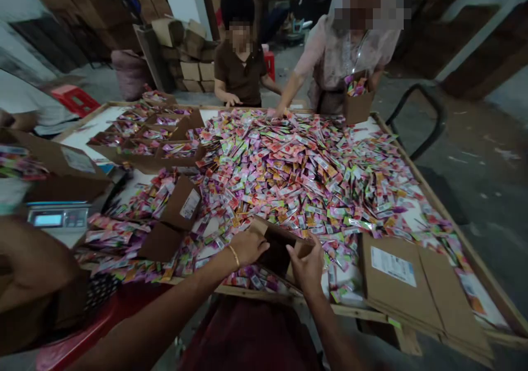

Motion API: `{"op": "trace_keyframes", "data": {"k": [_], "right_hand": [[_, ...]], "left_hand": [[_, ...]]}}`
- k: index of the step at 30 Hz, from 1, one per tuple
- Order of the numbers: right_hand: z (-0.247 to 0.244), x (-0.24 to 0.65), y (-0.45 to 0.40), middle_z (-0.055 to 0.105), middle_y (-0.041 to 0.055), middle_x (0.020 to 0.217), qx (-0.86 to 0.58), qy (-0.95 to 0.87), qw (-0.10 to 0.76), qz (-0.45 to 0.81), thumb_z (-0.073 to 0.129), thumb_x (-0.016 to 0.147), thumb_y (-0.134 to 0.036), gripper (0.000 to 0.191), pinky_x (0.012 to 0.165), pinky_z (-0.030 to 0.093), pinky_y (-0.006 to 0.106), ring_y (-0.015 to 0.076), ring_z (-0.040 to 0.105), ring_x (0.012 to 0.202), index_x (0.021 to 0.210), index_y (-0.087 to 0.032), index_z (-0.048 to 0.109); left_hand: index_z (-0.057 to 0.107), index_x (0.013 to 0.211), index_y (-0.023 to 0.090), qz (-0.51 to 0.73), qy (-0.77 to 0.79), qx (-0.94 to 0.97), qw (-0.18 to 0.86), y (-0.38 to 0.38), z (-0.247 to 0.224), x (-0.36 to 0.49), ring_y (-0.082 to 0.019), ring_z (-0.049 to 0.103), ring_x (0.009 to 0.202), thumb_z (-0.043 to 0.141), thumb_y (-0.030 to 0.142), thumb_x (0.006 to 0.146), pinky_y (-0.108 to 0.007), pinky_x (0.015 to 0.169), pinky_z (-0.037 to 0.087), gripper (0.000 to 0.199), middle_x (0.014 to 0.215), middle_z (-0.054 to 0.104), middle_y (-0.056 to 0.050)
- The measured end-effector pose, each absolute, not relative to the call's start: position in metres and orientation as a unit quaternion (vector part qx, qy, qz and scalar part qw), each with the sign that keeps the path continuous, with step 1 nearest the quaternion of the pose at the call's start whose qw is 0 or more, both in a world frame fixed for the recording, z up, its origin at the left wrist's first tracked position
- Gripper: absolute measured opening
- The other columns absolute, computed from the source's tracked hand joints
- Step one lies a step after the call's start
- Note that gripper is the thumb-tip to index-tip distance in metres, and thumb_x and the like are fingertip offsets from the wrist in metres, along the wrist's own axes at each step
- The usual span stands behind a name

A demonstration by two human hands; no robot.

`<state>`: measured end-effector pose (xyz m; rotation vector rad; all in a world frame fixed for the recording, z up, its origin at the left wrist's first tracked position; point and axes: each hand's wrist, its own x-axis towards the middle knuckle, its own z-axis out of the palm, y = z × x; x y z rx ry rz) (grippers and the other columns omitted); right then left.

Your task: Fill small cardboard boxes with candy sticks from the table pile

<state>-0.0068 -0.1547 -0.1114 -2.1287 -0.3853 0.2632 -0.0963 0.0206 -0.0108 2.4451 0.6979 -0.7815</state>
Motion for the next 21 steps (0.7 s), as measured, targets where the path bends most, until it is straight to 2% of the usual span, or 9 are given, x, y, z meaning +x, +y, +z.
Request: {"op": "trace_keyframes", "data": {"k": [2, 5, 8, 10, 12, 14, 16, 19, 21], "right_hand": [[-0.119, -0.007, -0.148, 0.059, 0.023, 0.12, -0.87, -0.162, 0.459, 0.082, 0.052, 0.078, -0.074, 0.084, 0.1, 0.04, 0.058, 0.036, 0.053, 0.113, 0.127, -0.006, 0.053], [-0.13, -0.003, -0.153, 0.062, 0.0203, 0.116, -0.846, -0.186, 0.492, 0.09, 0.043, 0.087, -0.063, 0.068, 0.1, 0.042, 0.056, 0.0328, 0.055, 0.112, 0.123, -0.008, 0.056], [-0.124, 0.016, -0.172, 0.062, 0.0172, 0.122, -0.807, -0.252, 0.508, 0.167, 0.043, 0.089, -0.057, 0.061, 0.104, 0.044, 0.049, 0.0279, 0.057, 0.118, 0.127, -0.011, 0.057], [-0.108, 0.034, -0.183, 0.061, 0.0131, 0.129, -0.789, -0.324, 0.465, 0.236, 0.043, 0.091, -0.054, 0.058, 0.105, 0.046, 0.044, 0.0248, 0.056, 0.122, 0.133, -0.016, 0.055], [-0.089, 0.048, -0.184, 0.06, 0.0086, 0.133, -0.778, -0.424, 0.386, 0.257, 0.042, 0.094, -0.052, 0.054, 0.103, 0.048, 0.042, 0.0232, 0.056, 0.123, 0.138, -0.022, 0.053], [-0.075, 0.049, -0.179, 0.058, 0.0078, 0.135, -0.769, -0.53, 0.3, 0.195, 0.041, 0.095, -0.052, 0.055, 0.097, 0.05, 0.041, 0.0242, 0.058, 0.121, 0.142, -0.023, 0.048], [-0.071, 0.037, -0.172, 0.06, 0.011, 0.132, -0.756, -0.604, 0.241, 0.075, 0.042, 0.096, -0.052, 0.058, 0.095, 0.048, 0.043, 0.0259, 0.061, 0.115, 0.144, -0.019, 0.045], [-0.082, 0.008, -0.169, 0.065, 0.0127, 0.124, -0.72, -0.657, 0.217, -0.052, 0.041, 0.098, -0.046, 0.056, 0.107, 0.033, 0.044, 0.0252, 0.058, 0.115, 0.142, -0.012, 0.046], [-0.09, -0.006, -0.171, 0.066, 0.0125, 0.121, -0.713, -0.665, 0.206, -0.079, 0.043, 0.098, -0.038, 0.046, 0.112, 0.023, 0.043, 0.0243, 0.056, 0.117, 0.132, -0.009, 0.053]], "left_hand": [[0.072, 0.097, 0.018, -0.246, 0.269, 0.899, 0.244, 0.019, -0.011, -0.107, -0.026, 0.066, 0.092, 0.045, 0.036, 0.096, -0.036, 0.085, 0.048, 0.033, 0.094, 0.07, -0.012], [0.07, 0.085, 0.016, -0.155, 0.325, 0.913, 0.193, 0.011, -0.024, -0.112, -0.025, 0.063, 0.094, 0.042, 0.03, 0.096, -0.038, 0.092, 0.046, 0.033, 0.092, 0.066, -0.012], [0.066, 0.097, 0.012, -0.06, 0.429, 0.889, 0.147, 0.003, -0.052, -0.099, -0.029, 0.057, 0.102, 0.047, 0.025, 0.092, -0.041, 0.092, 0.045, 0.023, 0.103, 0.06, -0.016], [0.062, 0.103, 0.01, -0.013, 0.48, 0.863, 0.159, 0.0, -0.069, -0.088, -0.029, 0.055, 0.103, 0.046, 0.021, 0.091, -0.041, 0.089, 0.047, 0.023, 0.107, 0.057, -0.018], [0.06, 0.104, 0.01, 0.018, 0.497, 0.845, 0.195, -0.002, -0.081, -0.083, -0.028, 0.055, 0.102, 0.038, 0.016, 0.094, -0.04, 0.089, 0.047, 0.025, 0.108, 0.056, -0.018], [0.058, 0.104, 0.011, 0.057, 0.506, 0.829, 0.233, -0.003, -0.088, -0.085, -0.026, 0.055, 0.1, 0.03, 0.014, 0.095, -0.039, 0.089, 0.047, 0.03, 0.106, 0.055, -0.016], [0.057, 0.104, 0.011, 0.116, 0.53, 0.799, 0.259, -0.003, -0.091, -0.091, -0.025, 0.055, 0.098, 0.024, 0.014, 0.096, -0.039, 0.091, 0.047, 0.034, 0.103, 0.056, -0.016], [0.055, 0.112, 0.011, 0.185, 0.563, 0.757, 0.275, -0.002, -0.092, -0.102, -0.024, 0.055, 0.108, 0.021, 0.015, 0.097, -0.042, 0.1, 0.045, 0.037, 0.11, 0.057, -0.015], [0.051, 0.126, 0.014, 0.133, 0.518, 0.791, 0.298, -0.002, -0.088, -0.105, -0.024, 0.053, 0.118, 0.028, 0.021, 0.099, -0.041, 0.102, 0.046, 0.036, 0.125, 0.056, -0.014]]}}
